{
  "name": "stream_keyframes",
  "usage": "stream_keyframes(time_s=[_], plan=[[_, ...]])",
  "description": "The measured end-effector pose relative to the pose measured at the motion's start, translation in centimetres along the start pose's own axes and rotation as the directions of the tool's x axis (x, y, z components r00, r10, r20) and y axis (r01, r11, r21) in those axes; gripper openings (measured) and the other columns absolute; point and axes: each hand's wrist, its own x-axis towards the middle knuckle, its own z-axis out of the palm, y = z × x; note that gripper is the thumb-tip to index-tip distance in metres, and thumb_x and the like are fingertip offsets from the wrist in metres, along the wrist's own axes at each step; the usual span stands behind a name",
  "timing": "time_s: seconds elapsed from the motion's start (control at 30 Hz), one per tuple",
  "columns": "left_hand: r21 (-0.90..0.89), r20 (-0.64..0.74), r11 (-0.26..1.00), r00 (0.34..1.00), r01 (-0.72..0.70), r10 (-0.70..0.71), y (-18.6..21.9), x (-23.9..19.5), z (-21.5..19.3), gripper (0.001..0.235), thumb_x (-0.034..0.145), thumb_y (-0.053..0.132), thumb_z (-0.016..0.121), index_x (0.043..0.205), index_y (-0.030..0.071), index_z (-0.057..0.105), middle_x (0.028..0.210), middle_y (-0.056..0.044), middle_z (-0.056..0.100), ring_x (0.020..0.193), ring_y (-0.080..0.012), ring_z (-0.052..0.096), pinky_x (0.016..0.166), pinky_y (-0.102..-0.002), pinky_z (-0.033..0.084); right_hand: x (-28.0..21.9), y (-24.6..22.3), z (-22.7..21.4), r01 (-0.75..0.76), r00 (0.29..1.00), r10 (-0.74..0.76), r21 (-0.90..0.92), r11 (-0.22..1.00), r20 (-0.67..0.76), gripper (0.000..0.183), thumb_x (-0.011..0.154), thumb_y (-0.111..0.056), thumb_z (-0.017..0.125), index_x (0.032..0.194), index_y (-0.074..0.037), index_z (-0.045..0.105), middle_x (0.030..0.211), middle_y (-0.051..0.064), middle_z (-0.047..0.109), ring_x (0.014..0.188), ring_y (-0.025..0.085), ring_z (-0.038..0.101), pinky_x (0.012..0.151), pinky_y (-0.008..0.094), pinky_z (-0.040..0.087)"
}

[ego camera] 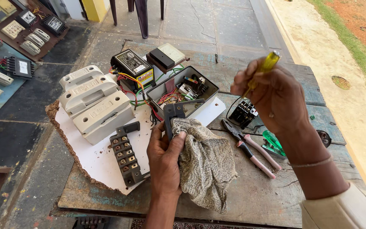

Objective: The person cleans various electrical components and terminal blocks using a cloth and a screwdriver.

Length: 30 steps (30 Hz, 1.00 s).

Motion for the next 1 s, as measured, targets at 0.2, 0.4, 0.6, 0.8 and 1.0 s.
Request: stream_keyframes(time_s=[0.2,0.4,0.6,0.8,1.0], plan=[[0.015,0.124,0.999,0.992,-0.037,0.034,-2.4,-1.3,4.8,0.035,0.093,0.011,0.073,0.124,0.0,0.06,0.098,-0.003,0.072,0.086,-0.0085,0.063,0.078,-0.024,0.052,-9.3,-0.1,0.5,-0.218,0.976,0.151,-0.639,0.738,-0.158,0.035,0.088,-0.018,0.081,0.115,0.003,0.076,0.077,0.013,0.057,0.062,0.02,0.048,0.055,0.036,0.04],[-0.024,0.202,0.999,0.978,-0.037,0.041,-6.0,-3.4,7.6,0.035,0.098,0.016,0.072,0.127,0.001,0.059,0.104,-0.004,0.069,0.094,-0.0111,0.062,0.085,-0.027,0.052,-14.2,0.2,1.1,-0.072,0.948,-0.244,-0.884,0.462,-0.204,0.028,0.087,-0.013,0.075,0.111,0.0,0.07,0.087,0.003,0.066,0.067,0.01,0.06,0.056,0.027,0.048],[-0.093,0.233,0.973,0.955,0.209,-0.183,-7.6,-5.2,7.7,0.039,0.095,0.038,0.059,0.122,0.008,0.058,0.106,-0.003,0.064,0.103,-0.0142,0.066,0.09,-0.032,0.057,-17.2,-0.1,-1.2,-0.226,0.913,-0.187,-0.833,0.506,-0.362,0.044,0.086,-0.007,0.07,0.131,-0.006,0.072,0.092,0.012,0.073,0.062,0.015,0.061,0.05,0.029,0.047],[0.055,0.287,0.996,0.954,0.071,-0.084,-10.5,-5.6,6.9,0.039,0.091,0.011,0.066,0.128,0.01,0.055,0.102,-0.003,0.061,0.094,-0.0123,0.058,0.088,-0.029,0.053,-17.8,1.4,-1.0,-0.049,0.988,-0.117,-0.935,0.35,-0.096,0.046,0.079,-0.016,0.073,0.123,-0.004,0.072,0.107,0.011,0.068,0.076,0.015,0.069,0.061,0.034,0.059],[0.218,0.194,0.974,0.976,0.053,-0.097,-12.4,-5.1,6.0,0.035,0.089,0.006,0.064,0.124,0.006,0.059,0.089,0.0,0.054,0.077,-0.0094,0.05,0.067,-0.026,0.047,-18.2,-0.3,-3.1,0.006,0.859,-0.386,-0.746,0.666,-0.336,0.026,0.114,-0.028,0.06,0.116,-0.004,0.07,0.103,0.01,0.066,0.09,0.015,0.062,0.078,0.031,0.054]])
